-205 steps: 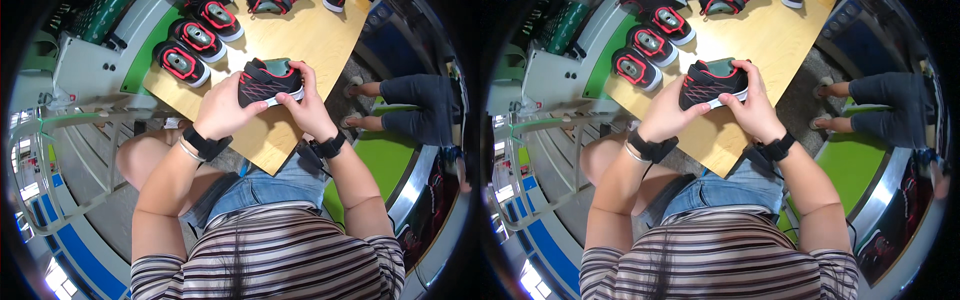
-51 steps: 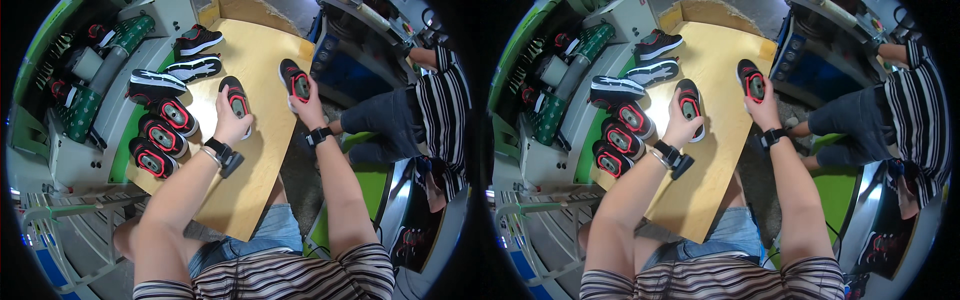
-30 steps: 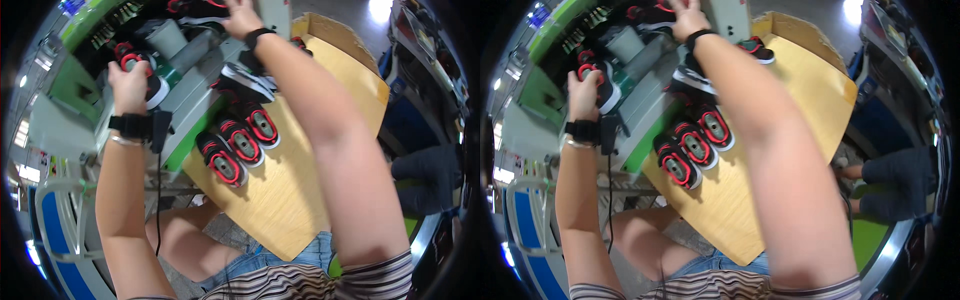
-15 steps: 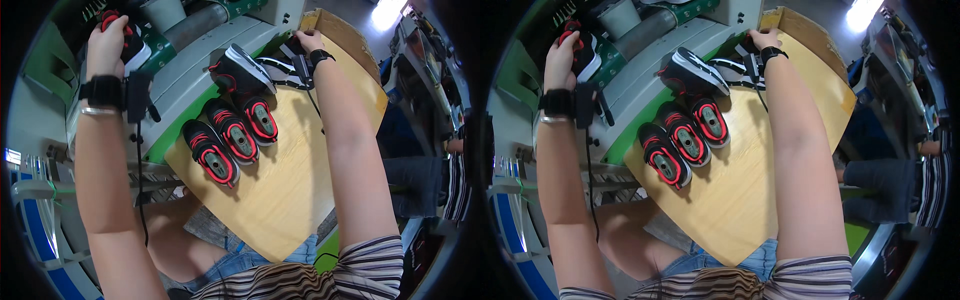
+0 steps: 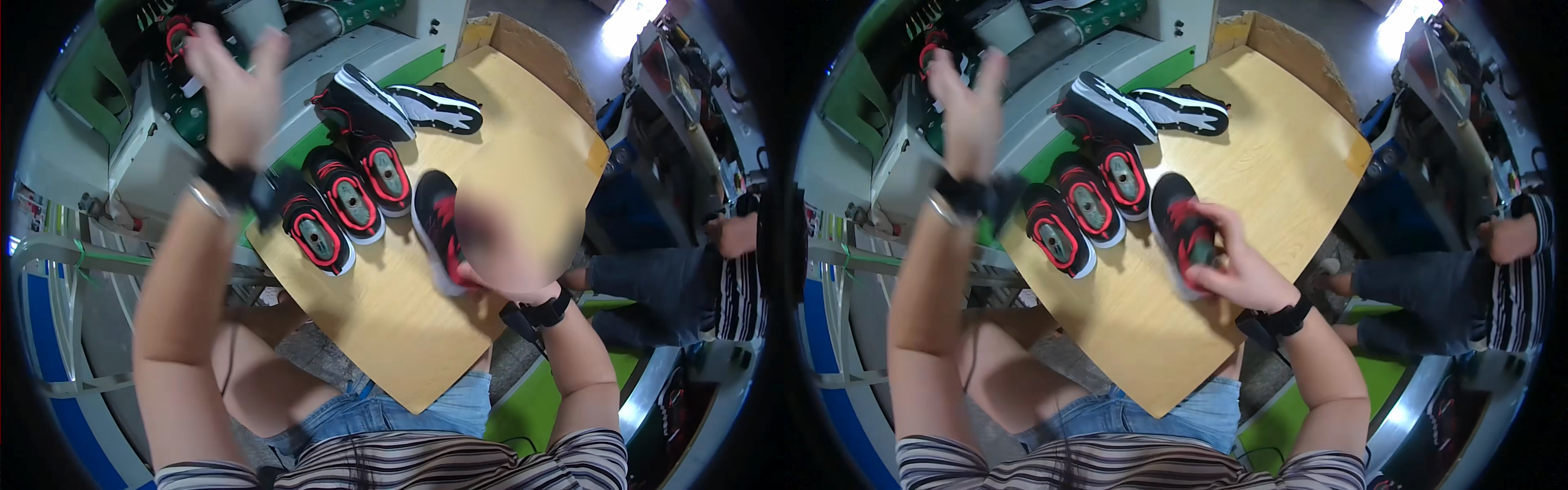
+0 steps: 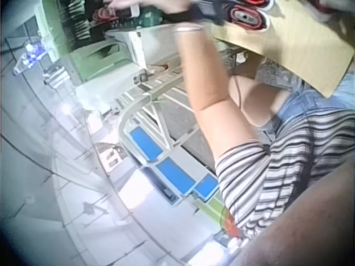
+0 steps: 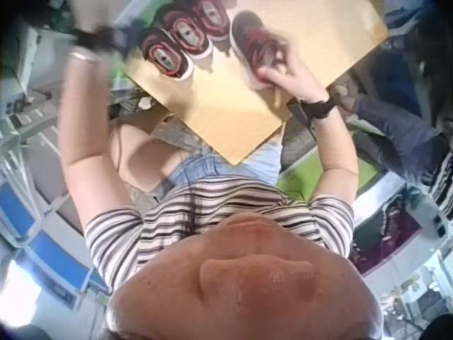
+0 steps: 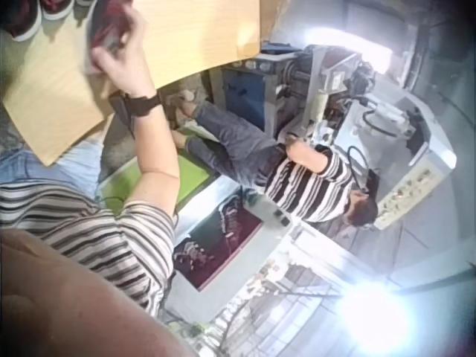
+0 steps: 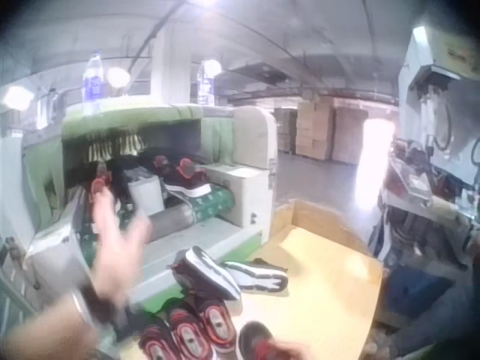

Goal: Sort manufactured shoes and place them on an assembly line or sorting table.

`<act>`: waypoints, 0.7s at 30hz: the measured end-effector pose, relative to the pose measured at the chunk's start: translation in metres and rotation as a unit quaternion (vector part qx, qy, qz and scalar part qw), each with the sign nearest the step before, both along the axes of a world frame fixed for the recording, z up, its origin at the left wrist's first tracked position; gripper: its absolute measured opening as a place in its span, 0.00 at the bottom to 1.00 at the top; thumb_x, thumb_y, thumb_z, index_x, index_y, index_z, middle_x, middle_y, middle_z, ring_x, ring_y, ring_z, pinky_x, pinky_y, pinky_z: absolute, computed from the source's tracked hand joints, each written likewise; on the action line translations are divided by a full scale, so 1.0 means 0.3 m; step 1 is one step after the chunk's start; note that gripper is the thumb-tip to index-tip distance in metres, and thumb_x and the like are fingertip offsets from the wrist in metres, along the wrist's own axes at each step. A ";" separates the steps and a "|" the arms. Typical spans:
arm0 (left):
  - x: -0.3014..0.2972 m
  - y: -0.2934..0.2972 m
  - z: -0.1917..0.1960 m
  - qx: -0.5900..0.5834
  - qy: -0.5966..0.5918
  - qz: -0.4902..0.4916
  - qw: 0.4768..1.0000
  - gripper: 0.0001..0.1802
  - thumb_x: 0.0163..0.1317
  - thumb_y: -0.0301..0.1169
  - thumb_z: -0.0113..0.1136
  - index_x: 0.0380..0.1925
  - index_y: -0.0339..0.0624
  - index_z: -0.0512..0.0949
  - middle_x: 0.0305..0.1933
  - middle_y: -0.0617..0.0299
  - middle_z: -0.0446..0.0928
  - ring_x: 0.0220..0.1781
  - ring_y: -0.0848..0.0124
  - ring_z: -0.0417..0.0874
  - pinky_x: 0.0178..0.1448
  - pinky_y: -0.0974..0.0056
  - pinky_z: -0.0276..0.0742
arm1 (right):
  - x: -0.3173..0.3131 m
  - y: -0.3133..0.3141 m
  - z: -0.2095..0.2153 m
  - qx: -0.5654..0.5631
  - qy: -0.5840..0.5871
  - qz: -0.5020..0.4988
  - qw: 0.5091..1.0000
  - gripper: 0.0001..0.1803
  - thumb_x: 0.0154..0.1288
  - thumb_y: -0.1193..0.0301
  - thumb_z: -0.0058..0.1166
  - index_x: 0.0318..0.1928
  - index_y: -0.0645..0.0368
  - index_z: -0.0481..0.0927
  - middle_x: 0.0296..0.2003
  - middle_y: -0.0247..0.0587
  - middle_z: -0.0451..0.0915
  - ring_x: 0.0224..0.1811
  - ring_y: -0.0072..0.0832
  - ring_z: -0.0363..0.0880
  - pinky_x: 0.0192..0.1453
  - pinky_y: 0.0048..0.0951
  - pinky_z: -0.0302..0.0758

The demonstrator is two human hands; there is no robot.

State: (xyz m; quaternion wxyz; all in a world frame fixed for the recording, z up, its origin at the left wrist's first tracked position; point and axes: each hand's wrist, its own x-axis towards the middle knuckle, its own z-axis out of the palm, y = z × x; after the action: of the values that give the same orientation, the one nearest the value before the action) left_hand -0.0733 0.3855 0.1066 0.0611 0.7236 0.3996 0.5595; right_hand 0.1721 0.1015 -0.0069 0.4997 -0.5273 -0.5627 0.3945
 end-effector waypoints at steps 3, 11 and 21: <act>0.098 -0.452 -0.184 -0.165 0.075 -0.177 0.967 0.53 0.70 0.48 0.60 0.78 0.30 0.39 0.82 0.31 0.32 0.85 0.42 0.35 0.84 0.47 0.36 | 0.068 0.122 -0.002 -0.069 0.042 -0.071 0.994 0.45 0.64 0.63 0.70 0.75 0.54 0.57 0.70 0.51 0.65 0.74 0.43 0.63 0.74 0.45 0.67; 0.141 -0.764 -0.333 -0.290 0.078 -0.212 0.930 0.50 0.56 0.30 0.70 0.77 0.46 0.54 0.82 0.39 0.42 0.83 0.45 0.46 0.83 0.48 0.47 | 0.357 0.674 -0.264 -0.070 -0.241 -0.243 0.937 0.46 0.52 0.62 0.77 0.69 0.54 0.67 0.67 0.65 0.67 0.67 0.54 0.71 0.72 0.44 0.69; 0.075 -0.770 -0.472 -0.342 -0.072 -0.282 0.893 0.52 0.54 0.26 0.72 0.76 0.36 0.52 0.78 0.47 0.55 0.81 0.57 0.56 0.81 0.56 0.53 | 0.102 -0.125 -0.140 0.169 -0.379 -0.313 0.854 0.41 0.47 0.86 0.68 0.64 0.48 0.72 0.69 0.57 0.59 0.62 0.51 0.71 0.68 0.47 0.71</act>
State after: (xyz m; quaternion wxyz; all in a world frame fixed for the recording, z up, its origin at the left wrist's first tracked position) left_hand -0.0509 0.1544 -0.0351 0.4888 0.6978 0.3401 0.3982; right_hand 0.2026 0.0641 -0.0489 0.4262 -0.6918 -0.5716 -0.1144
